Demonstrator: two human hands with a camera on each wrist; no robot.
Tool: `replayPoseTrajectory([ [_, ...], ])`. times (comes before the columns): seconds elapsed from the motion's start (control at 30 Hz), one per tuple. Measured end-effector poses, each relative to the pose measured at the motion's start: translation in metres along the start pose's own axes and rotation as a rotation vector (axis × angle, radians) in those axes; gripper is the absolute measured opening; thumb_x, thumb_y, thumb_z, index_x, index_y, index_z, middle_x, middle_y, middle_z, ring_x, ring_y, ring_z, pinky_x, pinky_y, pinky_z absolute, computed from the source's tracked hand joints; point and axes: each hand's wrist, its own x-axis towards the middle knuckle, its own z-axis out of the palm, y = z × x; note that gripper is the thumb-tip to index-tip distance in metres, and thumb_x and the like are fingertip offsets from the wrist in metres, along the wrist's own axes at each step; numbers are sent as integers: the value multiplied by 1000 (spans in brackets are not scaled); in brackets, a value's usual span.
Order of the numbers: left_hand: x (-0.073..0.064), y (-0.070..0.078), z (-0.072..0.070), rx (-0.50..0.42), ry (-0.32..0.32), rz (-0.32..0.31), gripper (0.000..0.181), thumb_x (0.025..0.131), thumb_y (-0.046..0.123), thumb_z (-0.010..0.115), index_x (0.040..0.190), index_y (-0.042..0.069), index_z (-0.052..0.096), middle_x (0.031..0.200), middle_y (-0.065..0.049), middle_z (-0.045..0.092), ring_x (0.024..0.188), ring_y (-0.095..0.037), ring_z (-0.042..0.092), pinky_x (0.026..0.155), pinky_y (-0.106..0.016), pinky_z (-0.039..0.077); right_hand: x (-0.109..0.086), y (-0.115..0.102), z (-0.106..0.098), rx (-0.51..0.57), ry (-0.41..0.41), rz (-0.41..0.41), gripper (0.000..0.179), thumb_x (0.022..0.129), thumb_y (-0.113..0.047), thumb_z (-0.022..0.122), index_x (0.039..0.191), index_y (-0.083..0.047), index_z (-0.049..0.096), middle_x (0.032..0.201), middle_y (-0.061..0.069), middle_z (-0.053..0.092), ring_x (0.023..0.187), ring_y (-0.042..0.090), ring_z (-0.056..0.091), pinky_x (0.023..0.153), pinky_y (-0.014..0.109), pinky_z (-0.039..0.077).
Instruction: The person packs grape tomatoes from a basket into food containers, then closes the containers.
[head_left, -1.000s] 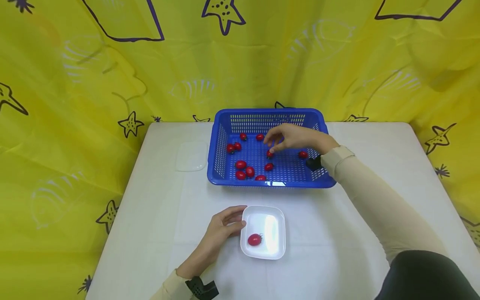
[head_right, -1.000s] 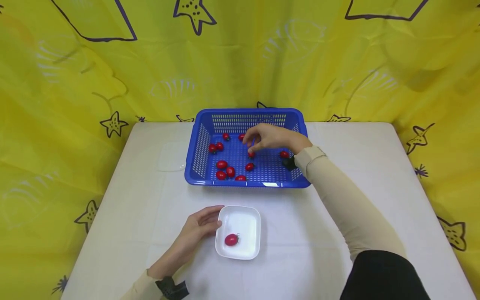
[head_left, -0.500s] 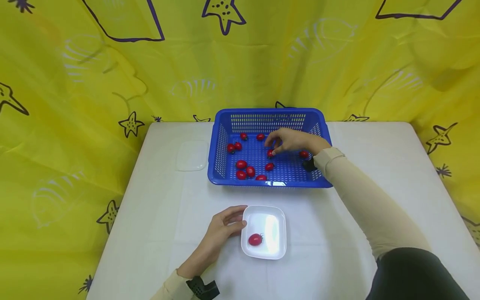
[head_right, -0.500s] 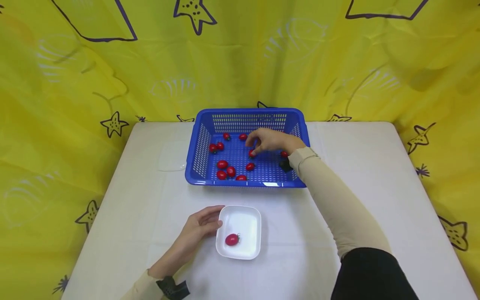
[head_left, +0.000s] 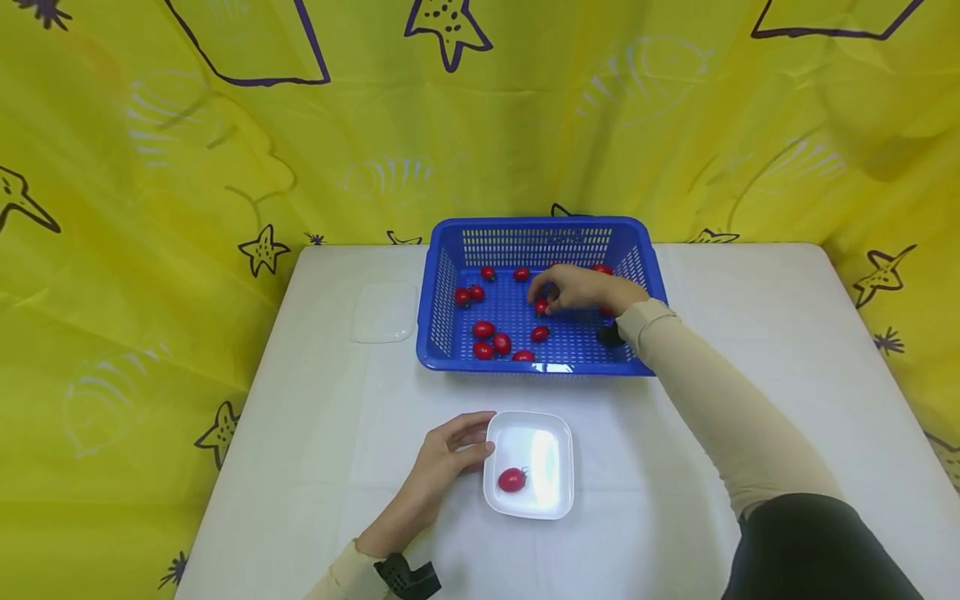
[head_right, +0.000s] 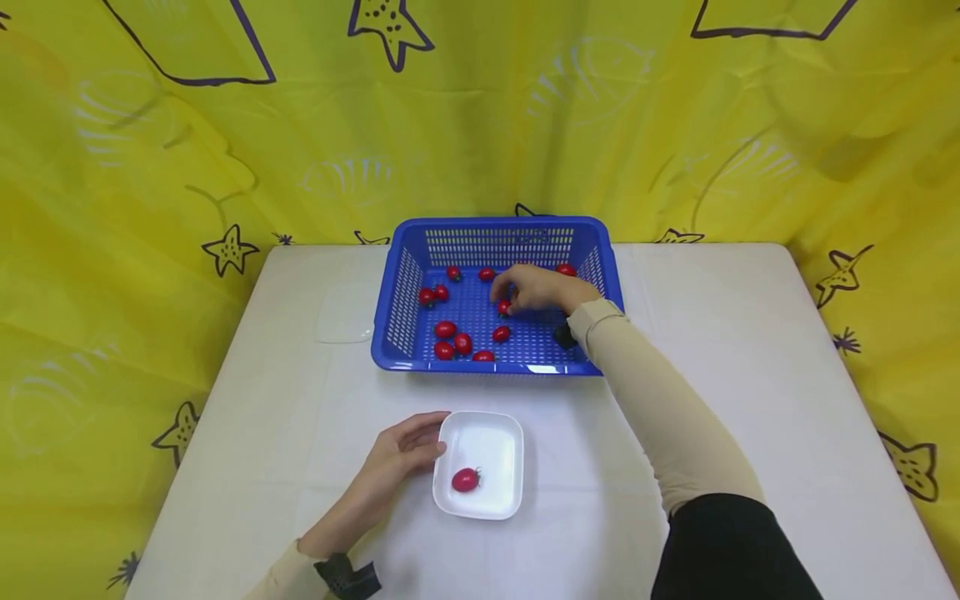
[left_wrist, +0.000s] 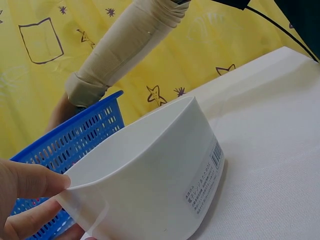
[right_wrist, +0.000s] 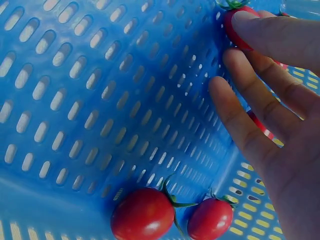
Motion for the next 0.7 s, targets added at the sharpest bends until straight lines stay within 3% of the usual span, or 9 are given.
replayPoseTrajectory([
  [0.4,0,-1,0,-9,6,-3,47,94,16,73,140,11,65,138,-14,66,116,-21,61,95,-34,63,1,-2,2,-42,-8,-28,24,96,2,68,119,-3,70,114,15,67,95,27,59,86,34,56],
  [0.7,-1,-1,0,-3,8,3,46,95,17,72,140,12,65,138,-13,66,116,-21,61,95,-34,63,-5,-15,-5,-64,-5,-14,25,96,-1,69,121,-6,71,117,12,68,105,28,62,98,41,59],
])
